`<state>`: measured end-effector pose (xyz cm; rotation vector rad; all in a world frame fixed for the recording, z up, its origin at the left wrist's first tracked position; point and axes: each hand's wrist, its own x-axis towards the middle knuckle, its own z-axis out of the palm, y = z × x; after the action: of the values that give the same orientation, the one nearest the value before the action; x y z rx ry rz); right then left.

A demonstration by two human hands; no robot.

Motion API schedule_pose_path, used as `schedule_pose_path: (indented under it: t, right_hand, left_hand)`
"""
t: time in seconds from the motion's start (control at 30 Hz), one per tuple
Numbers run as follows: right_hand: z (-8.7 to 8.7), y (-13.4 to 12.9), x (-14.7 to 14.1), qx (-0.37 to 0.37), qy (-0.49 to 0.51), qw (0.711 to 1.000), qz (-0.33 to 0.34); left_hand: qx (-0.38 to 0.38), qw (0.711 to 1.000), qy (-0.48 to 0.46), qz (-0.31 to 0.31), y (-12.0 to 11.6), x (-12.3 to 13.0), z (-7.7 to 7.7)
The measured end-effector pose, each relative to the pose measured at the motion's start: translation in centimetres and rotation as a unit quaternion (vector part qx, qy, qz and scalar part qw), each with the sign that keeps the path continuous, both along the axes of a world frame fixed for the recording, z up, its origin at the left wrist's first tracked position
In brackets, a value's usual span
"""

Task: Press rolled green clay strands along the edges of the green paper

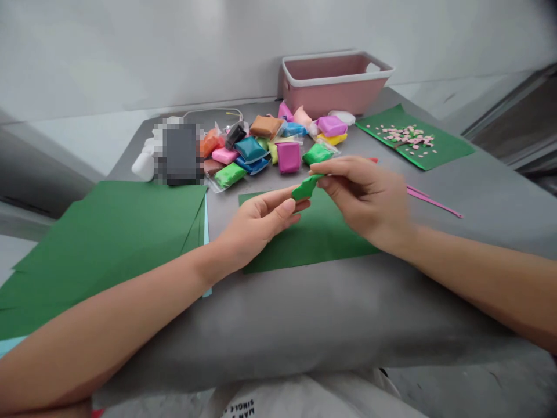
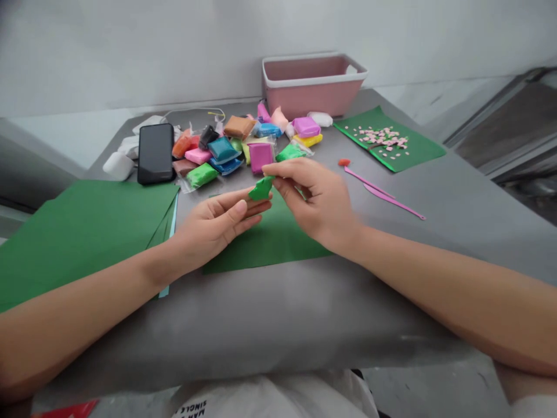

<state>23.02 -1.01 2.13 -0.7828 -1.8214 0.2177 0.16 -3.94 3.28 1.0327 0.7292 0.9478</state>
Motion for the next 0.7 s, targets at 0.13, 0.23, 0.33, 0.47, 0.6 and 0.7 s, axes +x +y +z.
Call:
schedule_pose_path:
  t: [0.13, 0.23, 0.33, 0.47, 0.6, 0.7]
  right_hand:
    - [-0.6, 0.7, 0.1, 0.178, -0.068, 0.978, 0.083]
    - [-0.8, 1.0, -0.1, 0.205, -0.072, 0.967, 0.137]
    - [-0.5, 0.8, -0.3, 0.163, -0.03, 0.976, 0.142]
    - [0.1, -0.2, -0.6, 0.114, -0.016, 0.991, 0.072]
    - [0.4, -1.0, -0.3, 0.088, -0.101, 0.989, 0.062]
    - [0.5, -1.2, 0.0, 0.085, -0.116, 0.986, 0.08]
  left_hand:
    - [-0.035, 0.996, -0.073, -0.041, 0.1, -0.1, 0.1]
    - [-0.029, 0.996, -0.068, -0.043, 0.2, -0.2, 0.2]
    - [0.01, 0.999, -0.031, -0.04, 0.1, -0.2, 0.1]
    - [0.044, 0.999, 0.005, -0.017, 0.0, -0.1, 0.0]
    - [0.048, 0.996, 0.056, 0.048, -0.4, 0.0, 0.6]
    - [0.046, 0.993, 0.084, 0.07, -0.7, -0.1, 1.1]
